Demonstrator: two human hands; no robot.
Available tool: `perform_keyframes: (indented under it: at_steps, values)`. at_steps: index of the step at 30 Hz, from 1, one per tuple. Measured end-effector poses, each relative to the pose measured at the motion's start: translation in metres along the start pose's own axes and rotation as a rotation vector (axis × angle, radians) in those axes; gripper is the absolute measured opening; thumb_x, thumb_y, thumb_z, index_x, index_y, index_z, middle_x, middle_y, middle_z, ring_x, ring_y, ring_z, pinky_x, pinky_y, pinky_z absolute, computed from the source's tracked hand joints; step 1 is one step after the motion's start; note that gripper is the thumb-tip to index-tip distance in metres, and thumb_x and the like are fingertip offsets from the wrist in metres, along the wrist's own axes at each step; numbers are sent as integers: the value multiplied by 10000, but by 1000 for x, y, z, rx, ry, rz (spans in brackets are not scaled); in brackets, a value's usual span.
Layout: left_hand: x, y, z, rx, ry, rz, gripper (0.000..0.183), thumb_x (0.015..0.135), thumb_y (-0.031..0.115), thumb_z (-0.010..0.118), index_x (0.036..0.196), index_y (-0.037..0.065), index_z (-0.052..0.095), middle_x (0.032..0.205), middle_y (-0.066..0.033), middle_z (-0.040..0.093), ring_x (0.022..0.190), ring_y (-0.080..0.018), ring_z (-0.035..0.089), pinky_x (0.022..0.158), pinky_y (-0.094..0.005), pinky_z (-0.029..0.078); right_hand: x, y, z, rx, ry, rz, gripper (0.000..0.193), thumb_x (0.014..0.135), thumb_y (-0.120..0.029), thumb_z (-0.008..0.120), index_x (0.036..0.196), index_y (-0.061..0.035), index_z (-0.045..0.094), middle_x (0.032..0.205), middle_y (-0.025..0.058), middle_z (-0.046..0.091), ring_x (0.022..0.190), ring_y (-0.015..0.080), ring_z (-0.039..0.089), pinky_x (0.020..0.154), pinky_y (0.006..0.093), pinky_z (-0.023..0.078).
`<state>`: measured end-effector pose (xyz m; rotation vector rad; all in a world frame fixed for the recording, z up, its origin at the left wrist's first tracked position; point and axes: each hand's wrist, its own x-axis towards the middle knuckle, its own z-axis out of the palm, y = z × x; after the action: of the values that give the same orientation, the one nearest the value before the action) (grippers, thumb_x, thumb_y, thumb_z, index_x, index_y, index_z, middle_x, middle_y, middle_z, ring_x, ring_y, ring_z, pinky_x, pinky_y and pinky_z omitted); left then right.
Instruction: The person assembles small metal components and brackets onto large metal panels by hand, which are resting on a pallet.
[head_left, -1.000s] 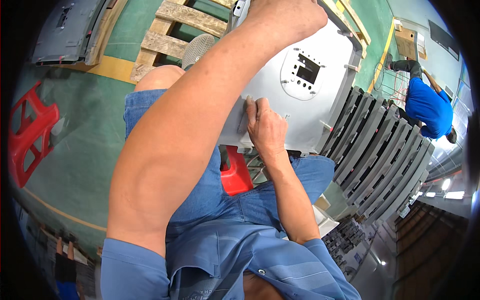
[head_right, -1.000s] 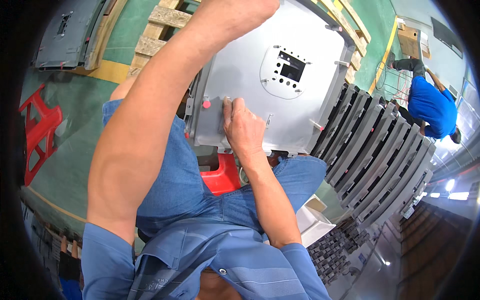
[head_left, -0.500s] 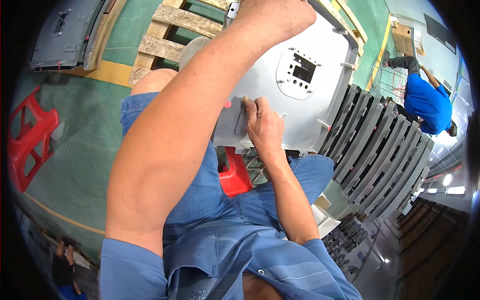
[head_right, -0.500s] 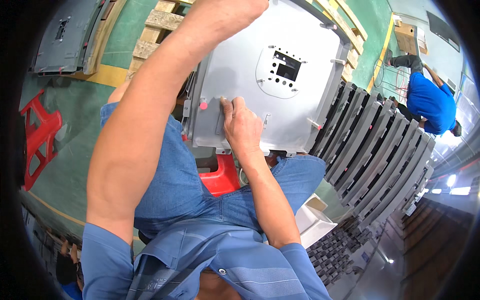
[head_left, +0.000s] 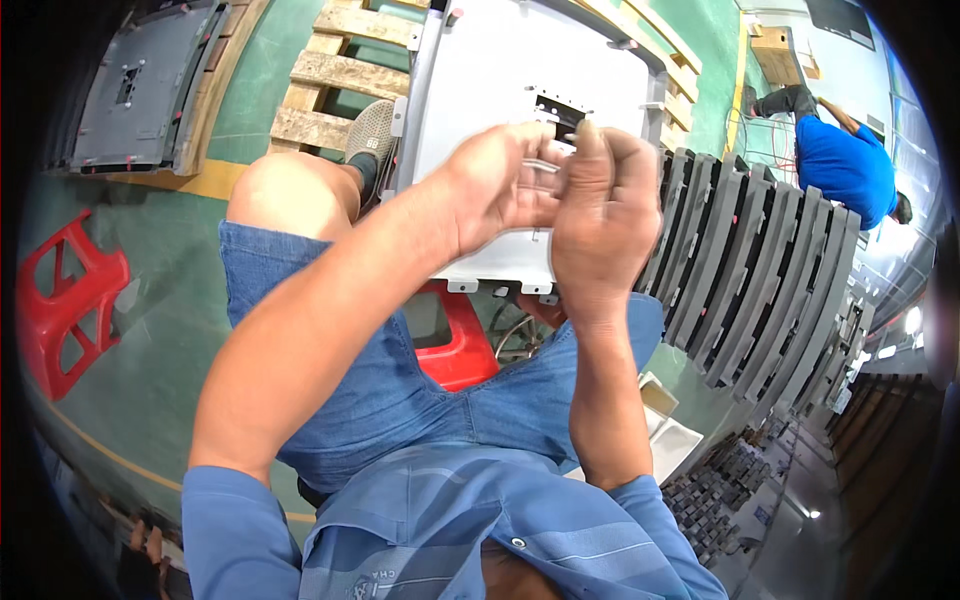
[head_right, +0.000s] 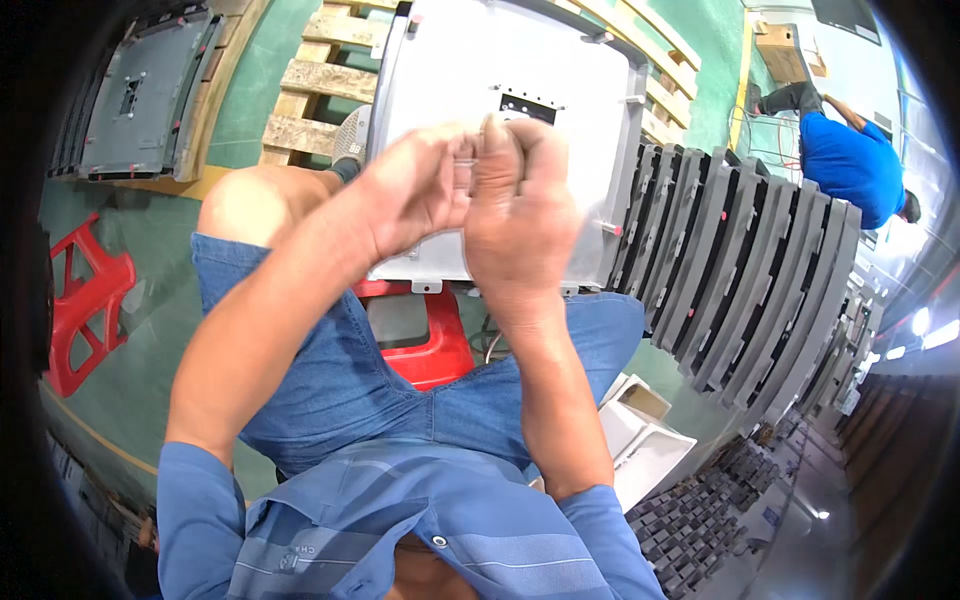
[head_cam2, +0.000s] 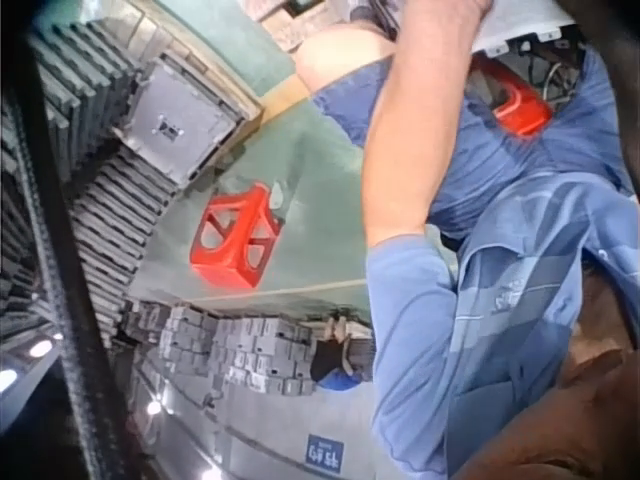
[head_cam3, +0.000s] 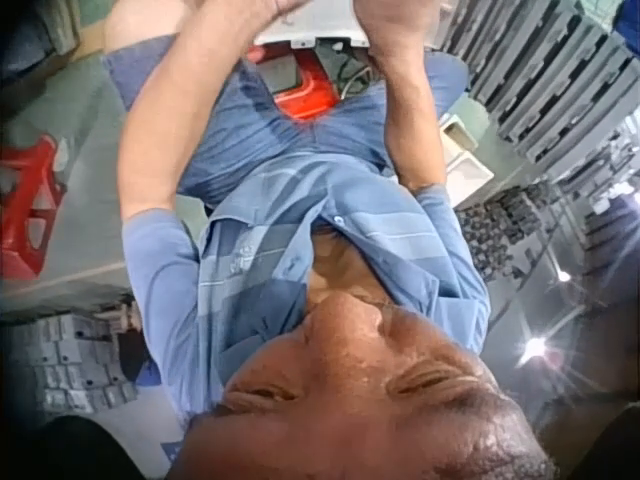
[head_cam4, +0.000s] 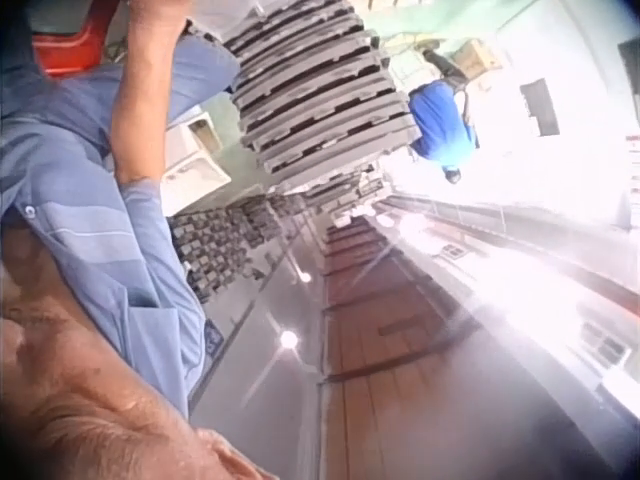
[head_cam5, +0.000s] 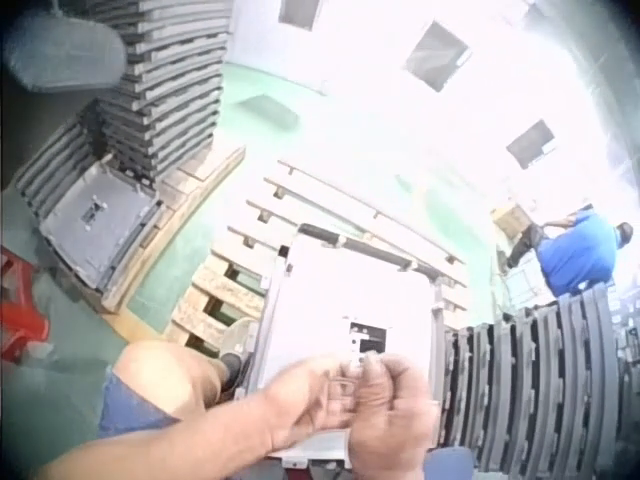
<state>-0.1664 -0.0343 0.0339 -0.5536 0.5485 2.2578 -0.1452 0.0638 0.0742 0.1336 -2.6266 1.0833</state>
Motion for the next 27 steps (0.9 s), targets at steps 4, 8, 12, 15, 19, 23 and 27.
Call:
perform_keyframes:
  at_steps: [4,8,12,15,19,23,27]
  values:
    - [-6,-21,8,62,25,-50,268,920,253,358,947,76,558,858,-47,589,780,-155,596,692,-309,525,-22,4,-10,-78,-81,-49,146,901,-148,570,917,-4,570,728,57,625,632,100,590,556,255,476]
    - [-4,-29,11,99,-93,-44,302,924,274,355,949,51,557,892,-66,594,818,-187,597,757,-370,525,-24,15,-23,380,-97,173,118,873,-112,605,911,-2,620,730,53,634,640,77,570,551,241,477]
    - [2,-26,13,134,-32,-60,361,923,273,344,980,-15,555,937,-126,607,849,-226,620,800,-376,530,-14,21,-40,728,-127,537,166,872,-112,607,972,20,618,815,76,639,707,125,610,638,227,507]
    - [15,-13,0,158,72,67,356,938,251,359,977,-61,527,896,-144,603,814,-213,615,799,-328,533,-11,30,-45,780,-172,568,189,865,-105,612,997,30,612,848,98,642,727,145,618,657,243,513]
    - [32,25,-12,182,185,303,375,944,263,350,981,-64,530,951,-165,604,860,-225,608,823,-326,518,-18,45,-40,646,-284,579,178,857,-68,609,996,44,610,877,90,644,783,139,623,686,256,518]
    - [30,42,-21,165,248,454,365,943,257,359,989,-68,519,918,-154,594,874,-219,596,846,-308,505,-43,66,-16,365,-416,472,159,837,-65,609,970,20,620,782,80,649,715,117,619,650,247,490]
    - [39,54,-23,-4,302,345,251,869,193,426,858,-33,535,807,-125,579,738,-217,596,707,-324,521,-78,72,4,92,-591,218,115,782,-40,606,892,-11,624,773,140,623,674,261,618,633,317,484]
